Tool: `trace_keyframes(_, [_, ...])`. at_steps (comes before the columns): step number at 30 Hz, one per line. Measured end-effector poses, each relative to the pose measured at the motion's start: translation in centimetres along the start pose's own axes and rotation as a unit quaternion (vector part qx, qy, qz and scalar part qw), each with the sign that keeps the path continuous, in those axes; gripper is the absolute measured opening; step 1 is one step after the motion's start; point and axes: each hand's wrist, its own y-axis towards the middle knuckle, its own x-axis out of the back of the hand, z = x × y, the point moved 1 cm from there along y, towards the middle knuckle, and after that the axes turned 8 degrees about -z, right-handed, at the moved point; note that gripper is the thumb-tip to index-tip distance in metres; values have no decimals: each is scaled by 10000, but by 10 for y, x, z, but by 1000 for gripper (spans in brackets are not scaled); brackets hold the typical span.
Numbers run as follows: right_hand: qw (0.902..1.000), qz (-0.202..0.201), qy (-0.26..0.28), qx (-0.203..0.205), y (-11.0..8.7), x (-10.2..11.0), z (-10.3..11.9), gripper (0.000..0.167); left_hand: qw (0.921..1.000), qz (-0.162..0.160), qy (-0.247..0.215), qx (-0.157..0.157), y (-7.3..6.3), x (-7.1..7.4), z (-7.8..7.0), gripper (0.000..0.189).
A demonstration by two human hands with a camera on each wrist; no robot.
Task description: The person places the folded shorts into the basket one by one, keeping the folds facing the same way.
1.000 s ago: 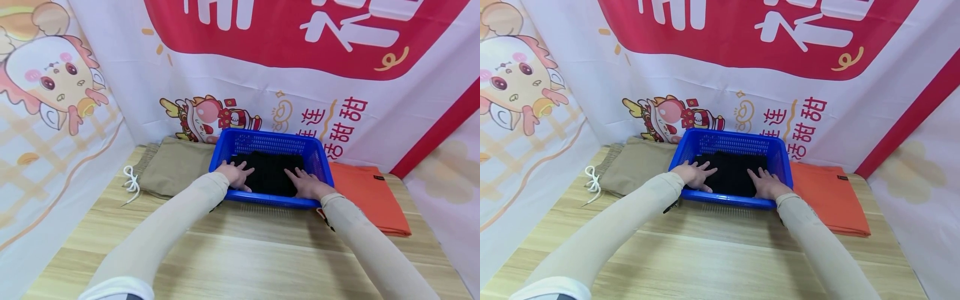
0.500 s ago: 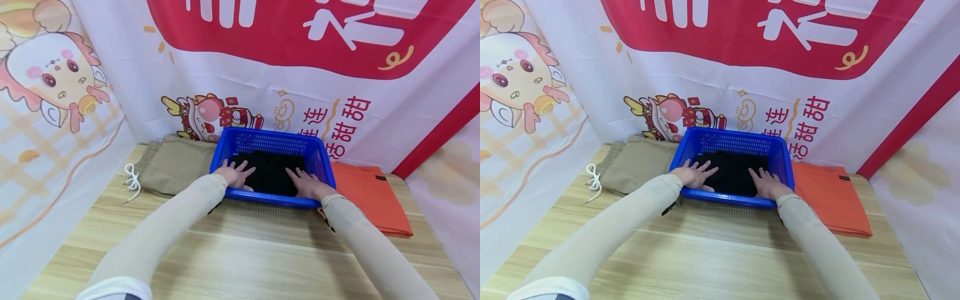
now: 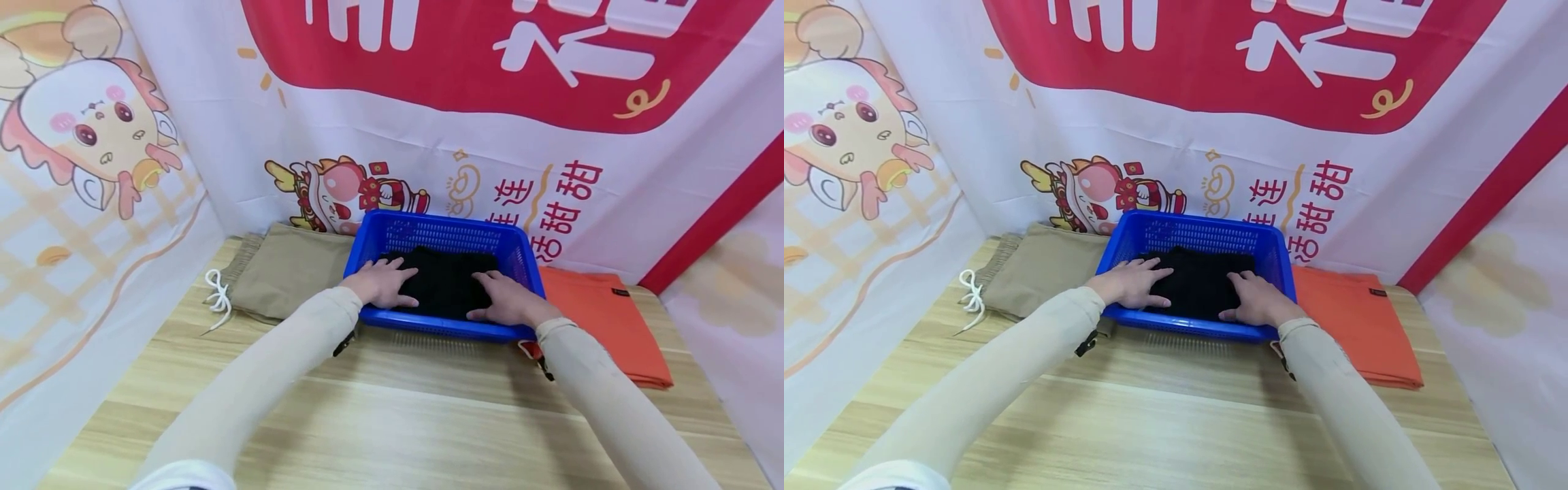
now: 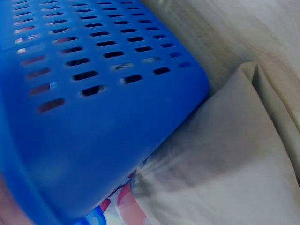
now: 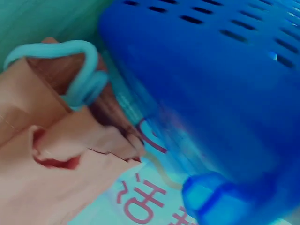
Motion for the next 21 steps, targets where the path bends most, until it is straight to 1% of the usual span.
trace_keyframes(3, [9994, -316, -84, 130, -4, 6, 4, 75, 9997, -207, -59, -99, -2, 5, 1, 76])
trace_keyframes(6, [9978, -596, -161, 234, -10, 11, 9, 66, 9987, -452, -87, -224, -7, 11, 2, 73])
trace_keyframes(10, [9955, -889, -113, 300, -18, 15, 16, 59, 9959, -814, -135, -362, -15, 19, 3, 70])
trace_keyframes(14, [9931, -1132, 26, 306, -27, 19, 23, 54, 9926, -1122, -231, -398, -26, 26, 6, 68])
trace_keyframes(17, [9898, -1366, 146, 376, -33, 21, 32, 49, 9897, -1329, -325, -421, -34, 29, 8, 68])
trace_keyframes(21, [9820, -1753, 240, 669, -43, 21, 45, 42, 9858, -1567, -429, -434, -46, 31, 10, 68])
